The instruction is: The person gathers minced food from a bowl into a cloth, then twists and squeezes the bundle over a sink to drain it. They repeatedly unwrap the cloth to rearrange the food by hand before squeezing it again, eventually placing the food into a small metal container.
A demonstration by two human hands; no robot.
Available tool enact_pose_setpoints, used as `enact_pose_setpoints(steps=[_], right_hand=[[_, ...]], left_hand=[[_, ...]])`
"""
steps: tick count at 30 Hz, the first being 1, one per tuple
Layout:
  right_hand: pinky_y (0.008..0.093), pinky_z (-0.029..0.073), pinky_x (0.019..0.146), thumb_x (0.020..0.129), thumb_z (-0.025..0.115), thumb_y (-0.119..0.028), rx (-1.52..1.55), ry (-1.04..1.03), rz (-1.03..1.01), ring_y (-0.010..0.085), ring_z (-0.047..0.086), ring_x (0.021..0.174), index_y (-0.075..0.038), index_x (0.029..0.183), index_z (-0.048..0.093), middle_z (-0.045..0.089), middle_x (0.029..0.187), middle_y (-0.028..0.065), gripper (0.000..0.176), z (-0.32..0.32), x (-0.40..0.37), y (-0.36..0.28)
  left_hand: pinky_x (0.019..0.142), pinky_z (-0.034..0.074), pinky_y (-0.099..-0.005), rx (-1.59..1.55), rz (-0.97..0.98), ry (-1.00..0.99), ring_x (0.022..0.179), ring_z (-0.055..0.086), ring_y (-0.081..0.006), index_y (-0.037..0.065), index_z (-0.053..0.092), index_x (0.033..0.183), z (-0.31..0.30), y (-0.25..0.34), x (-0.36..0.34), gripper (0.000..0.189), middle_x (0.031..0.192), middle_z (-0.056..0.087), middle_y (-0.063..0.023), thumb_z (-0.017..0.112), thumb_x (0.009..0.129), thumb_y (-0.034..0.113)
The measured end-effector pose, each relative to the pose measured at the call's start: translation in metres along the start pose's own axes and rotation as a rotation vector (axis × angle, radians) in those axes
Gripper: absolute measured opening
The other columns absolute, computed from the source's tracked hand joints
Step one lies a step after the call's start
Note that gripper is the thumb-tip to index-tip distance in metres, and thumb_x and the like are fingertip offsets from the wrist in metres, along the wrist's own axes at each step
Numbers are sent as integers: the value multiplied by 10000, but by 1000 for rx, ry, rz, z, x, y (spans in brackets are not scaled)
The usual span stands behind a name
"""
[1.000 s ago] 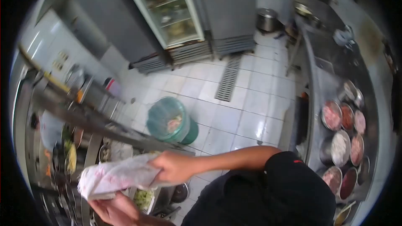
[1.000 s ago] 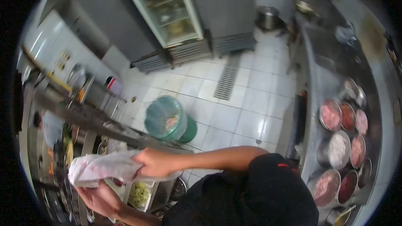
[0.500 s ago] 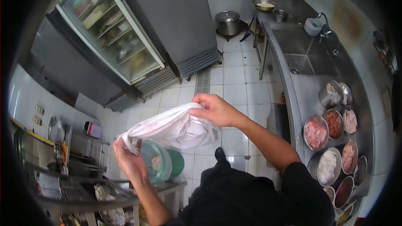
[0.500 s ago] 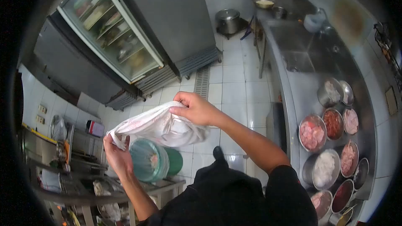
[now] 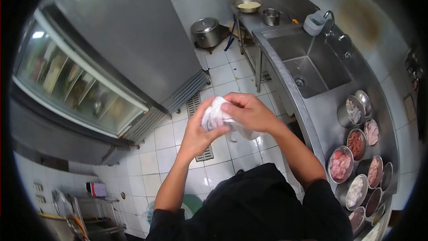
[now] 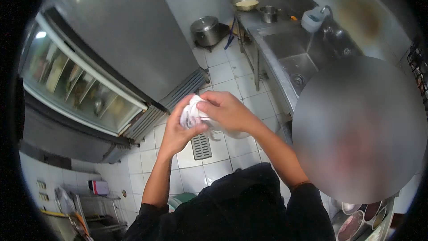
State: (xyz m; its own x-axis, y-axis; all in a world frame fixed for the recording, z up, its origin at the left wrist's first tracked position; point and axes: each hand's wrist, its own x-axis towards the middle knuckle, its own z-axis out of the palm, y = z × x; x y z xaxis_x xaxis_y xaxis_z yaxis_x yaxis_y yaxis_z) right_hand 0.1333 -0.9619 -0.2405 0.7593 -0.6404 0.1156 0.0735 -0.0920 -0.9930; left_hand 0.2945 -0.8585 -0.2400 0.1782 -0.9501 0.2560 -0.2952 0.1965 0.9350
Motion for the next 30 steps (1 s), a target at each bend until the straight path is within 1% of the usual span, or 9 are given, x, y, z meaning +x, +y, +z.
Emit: enact_pose_setpoints(steps=[4,5,8,11,14,15,18,22,30], right_hand=[[285,481,762,920,645,-232,-128,208,-51,105,577,803,7,1070,677,684,927,49,284,-57,36,28],[288,484,764,909,659,-234,-148,238,-58,109,583,798,8,1073,681,688,931,55,293,-71,45,38],[293,491,763,903,676,-238,-34,162,4,123,605,796,0,1106,673,689,928,68,313,-100,80,60],[283,497,760,910,677,-246,184,58,-47,126,618,806,-7,1137,658,688,923,64,330,-114,131,84],[272,502,761,919,674,-260,-10,45,-113,130,629,814,-19,1162,643,686,917,53,344,-137,188,112],[263,511,728,918,672,-254,115,68,-63,129,634,793,-21,1142,648,679,904,68,324,-145,208,125],[274,521,675,918,665,-232,240,232,217,134,630,748,-5,1105,646,669,890,89,294,-186,268,159],[285,520,601,939,635,-235,426,494,304,139,616,681,-18,1061,619,648,863,71,250,-247,360,207],[321,555,606,948,581,-181,637,1064,322,196,625,719,-21,1103,566,599,902,99,223,-399,511,264]], left_hand=[[745,498,-262,-37,-344,-147,819,612,-98,24,645,1090,5,-19,83,280,930,671,-32,735,847,129],[615,454,-218,-139,-275,-131,699,583,-63,56,637,991,10,-27,98,137,788,643,11,691,879,114],[672,474,-239,-86,-321,-102,744,598,-76,23,640,986,6,-36,144,148,850,670,-18,682,877,113],[667,463,-233,-135,-256,130,746,592,-81,32,625,939,-8,-39,182,101,855,657,-22,655,864,93],[666,466,-235,-259,-209,317,735,581,-88,41,607,913,-35,-43,210,66,848,639,-24,625,860,76],[656,470,-239,-289,-194,388,720,575,-89,45,589,919,-42,-42,220,55,832,632,-25,604,868,59],[654,481,-248,-361,-179,479,711,585,-107,17,563,940,-62,-53,251,73,842,634,-55,574,876,51],[665,485,-258,-400,-146,544,712,589,-123,1,546,938,-73,-76,308,87,839,635,-76,552,874,60],[773,422,-242,-330,22,326,860,529,-141,-16,562,898,-121,-156,455,118,961,586,-116,584,807,56]])
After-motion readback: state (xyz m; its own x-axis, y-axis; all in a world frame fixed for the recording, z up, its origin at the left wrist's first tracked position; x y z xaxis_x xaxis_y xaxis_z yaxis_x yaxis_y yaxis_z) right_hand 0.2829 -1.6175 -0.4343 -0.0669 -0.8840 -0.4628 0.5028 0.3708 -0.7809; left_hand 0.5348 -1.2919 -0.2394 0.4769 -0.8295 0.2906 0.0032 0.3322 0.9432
